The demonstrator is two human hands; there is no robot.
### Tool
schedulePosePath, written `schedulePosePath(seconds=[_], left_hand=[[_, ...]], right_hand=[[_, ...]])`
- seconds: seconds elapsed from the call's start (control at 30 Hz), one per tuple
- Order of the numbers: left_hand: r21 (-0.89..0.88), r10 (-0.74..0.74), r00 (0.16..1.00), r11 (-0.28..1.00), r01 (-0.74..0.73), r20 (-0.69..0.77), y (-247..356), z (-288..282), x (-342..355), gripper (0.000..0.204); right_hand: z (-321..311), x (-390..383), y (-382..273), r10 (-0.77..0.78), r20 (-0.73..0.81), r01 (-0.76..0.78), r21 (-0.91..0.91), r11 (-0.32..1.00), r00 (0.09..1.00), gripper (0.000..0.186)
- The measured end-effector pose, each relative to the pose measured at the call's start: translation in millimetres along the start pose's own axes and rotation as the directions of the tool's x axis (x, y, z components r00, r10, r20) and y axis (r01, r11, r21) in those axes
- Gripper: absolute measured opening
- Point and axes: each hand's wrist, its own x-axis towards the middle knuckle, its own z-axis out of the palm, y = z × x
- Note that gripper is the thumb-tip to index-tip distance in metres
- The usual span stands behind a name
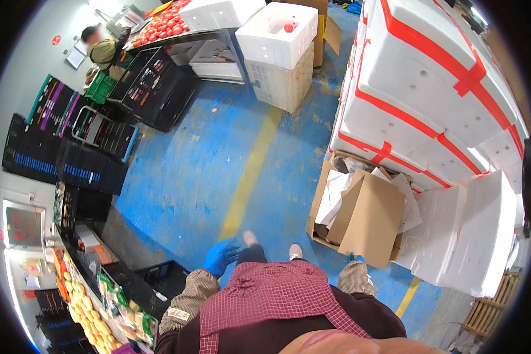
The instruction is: The person stacks white plastic trays and then uses a knife to cut red tape and open a sealed container filled with tomatoes. The person removes the tape and sets the lid aside, revealing the tomatoes inside.
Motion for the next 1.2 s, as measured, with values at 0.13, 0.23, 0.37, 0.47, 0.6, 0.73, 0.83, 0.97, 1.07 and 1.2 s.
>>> schedulePosePath(seconds=[0.13, 0.23, 0.37, 0.47, 0.6, 0.73, 0.83, 0.97, 1.07, 1.2], left_hand=[[0.030, -0.015, 0.995, 0.999, 0.012, 0.094, 93, -38, 68, 0.056], [0.269, 0.046, 0.963, 0.956, -0.120, 0.266, 178, -59, 135, 0.052], [0.386, 0.058, 0.941, 0.902, -0.192, 0.332, 319, -64, 212, 0.052], [0.282, 0.012, 0.955, 0.954, -0.099, 0.296, 419, -51, 249, 0.053], [0.250, 0.038, 0.907, 0.956, -0.156, 0.419, 521, -25, 292, 0.056], [0.131, 0.004, 0.875, 0.988, -0.077, 0.484, 584, 0, 354, 0.054], [0.078, -0.071, 0.856, 0.996, 0.036, 0.513, 636, 15, 411, 0.057], [0.002, -0.006, 0.892, 1.000, 0.006, 0.452, 734, 33, 477, 0.059], [-0.133, 0.063, 0.944, 0.991, -0.021, 0.323, 818, 41, 516, 0.057], [0.032, 0.501, 0.769, 0.830, -0.557, 0.397, 889, 20, 547, 0.057]], right_hand=[[39, -38, 48, -0.127, 0.004, 0.126, 0.109, 0.986, 0.992, 0.037], [73, -89, 66, -0.318, 0.016, 0.308, 0.208, 0.929, 0.948, 0.046], [135, -160, 93, -0.365, 0.069, 0.298, 0.448, 0.843, 0.928, 0.055], [182, -189, 137, -0.400, 0.309, 0.444, -0.087, 0.892, 0.863, 0.051], [281, -195, 217, -0.119, 0.272, 0.197, -0.284, 0.938, 0.955, 0.028], [454, -212, 277, -0.043, 0.484, 0.340, -0.547, 0.765, 0.874, 0.048], [636, -286, 308, -0.078, 0.622, 0.561, -0.636, 0.530, 0.779, 0.044], [878, -470, 404, 0.097, 0.910, 0.840, -0.410, 0.355, 0.403, 0.045], [1010, -626, 511, 0.235, 0.971, 0.966, -0.018, 0.258, -0.045, 0.044], [1083, -773, 614, 0.493, 0.639, 0.772, 0.626, 0.113, -0.590, 0.054]])
